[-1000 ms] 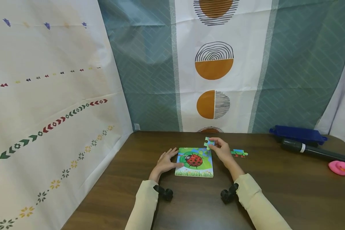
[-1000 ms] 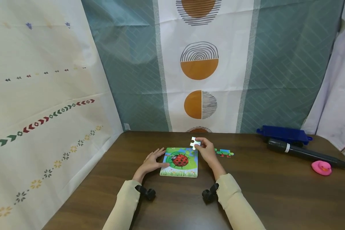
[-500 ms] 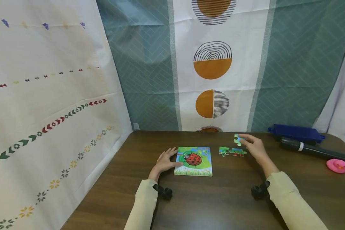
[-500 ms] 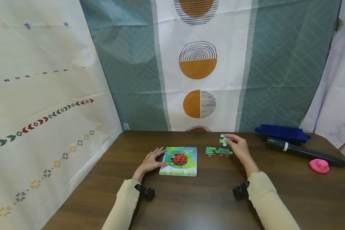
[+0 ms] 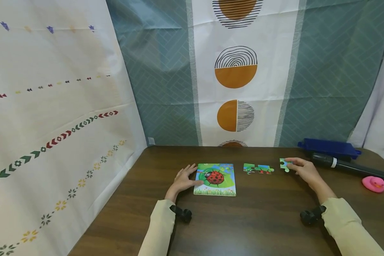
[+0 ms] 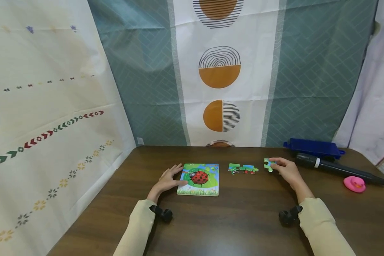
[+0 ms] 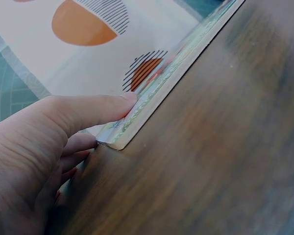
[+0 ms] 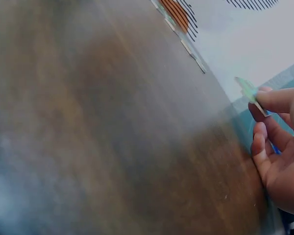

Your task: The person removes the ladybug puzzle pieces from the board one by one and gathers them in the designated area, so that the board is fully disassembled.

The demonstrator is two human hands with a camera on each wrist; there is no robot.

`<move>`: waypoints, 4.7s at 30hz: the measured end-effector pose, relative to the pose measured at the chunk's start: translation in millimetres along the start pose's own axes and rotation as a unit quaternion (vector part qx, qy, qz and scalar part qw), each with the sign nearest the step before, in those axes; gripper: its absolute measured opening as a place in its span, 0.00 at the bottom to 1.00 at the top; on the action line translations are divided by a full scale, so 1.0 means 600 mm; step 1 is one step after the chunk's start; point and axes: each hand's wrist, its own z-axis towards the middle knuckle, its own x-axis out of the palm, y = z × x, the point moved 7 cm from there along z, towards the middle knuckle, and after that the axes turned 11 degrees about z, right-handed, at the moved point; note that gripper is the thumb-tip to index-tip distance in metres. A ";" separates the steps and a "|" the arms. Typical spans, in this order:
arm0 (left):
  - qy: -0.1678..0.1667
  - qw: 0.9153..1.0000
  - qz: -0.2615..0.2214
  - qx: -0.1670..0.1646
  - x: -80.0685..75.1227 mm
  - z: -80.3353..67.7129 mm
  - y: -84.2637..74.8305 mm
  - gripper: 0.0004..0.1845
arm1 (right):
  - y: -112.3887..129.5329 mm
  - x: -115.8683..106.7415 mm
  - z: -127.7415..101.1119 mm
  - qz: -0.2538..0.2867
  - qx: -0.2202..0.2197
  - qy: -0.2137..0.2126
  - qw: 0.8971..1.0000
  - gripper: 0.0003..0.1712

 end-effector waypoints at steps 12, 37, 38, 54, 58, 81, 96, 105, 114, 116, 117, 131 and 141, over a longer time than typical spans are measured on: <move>-0.002 1.000 -0.005 0.005 0.000 -0.006 0.001 0.43 | -0.009 0.028 -0.009 -0.049 -0.029 0.044 0.997 0.30; -0.002 1.000 0.011 0.001 -0.002 -0.001 0.000 0.42 | 0.000 0.030 -0.005 -0.132 -0.035 0.040 0.990 0.28; -0.002 1.000 0.011 0.000 -0.002 0.000 -0.001 0.42 | 0.000 0.029 -0.005 -0.126 -0.033 0.042 0.991 0.28; 0.001 1.000 0.015 -0.001 -0.002 0.001 0.001 0.43 | 0.085 0.099 -0.003 -0.016 -0.059 0.056 0.997 0.30; 0.001 1.000 0.018 0.000 0.000 0.001 0.004 0.43 | 0.112 0.170 0.003 0.011 -0.067 0.081 0.994 0.29; -0.006 1.000 0.014 -0.007 -0.004 0.004 0.003 0.43 | 0.176 0.417 0.024 0.075 -0.044 0.134 0.987 0.22; -0.003 1.000 0.014 -0.008 -0.002 0.004 0.003 0.42 | 0.169 0.438 0.022 0.006 -0.056 0.124 0.991 0.23; -0.003 1.000 0.015 -0.008 -0.004 0.005 0.004 0.42 | 0.185 0.443 0.008 -0.078 -0.095 0.114 0.986 0.23; 0.000 1.000 0.013 -0.005 -0.001 0.004 0.003 0.42 | 0.182 0.447 0.005 -0.076 -0.089 0.108 0.987 0.22; -0.001 1.000 0.014 -0.004 -0.001 0.004 0.004 0.42 | 0.181 0.448 0.005 -0.077 -0.088 0.108 0.987 0.21; -0.001 1.000 0.015 -0.003 -0.001 0.004 0.004 0.42 | 0.180 0.448 0.006 -0.079 -0.087 0.108 0.987 0.21; -0.005 1.000 0.019 -0.005 -0.006 0.007 0.004 0.42 | 0.180 0.454 0.017 -0.045 -0.094 0.113 0.988 0.18; -0.006 1.000 0.019 -0.007 -0.008 0.002 0.006 0.41 | 0.174 0.456 0.016 -0.005 -0.074 0.108 0.991 0.17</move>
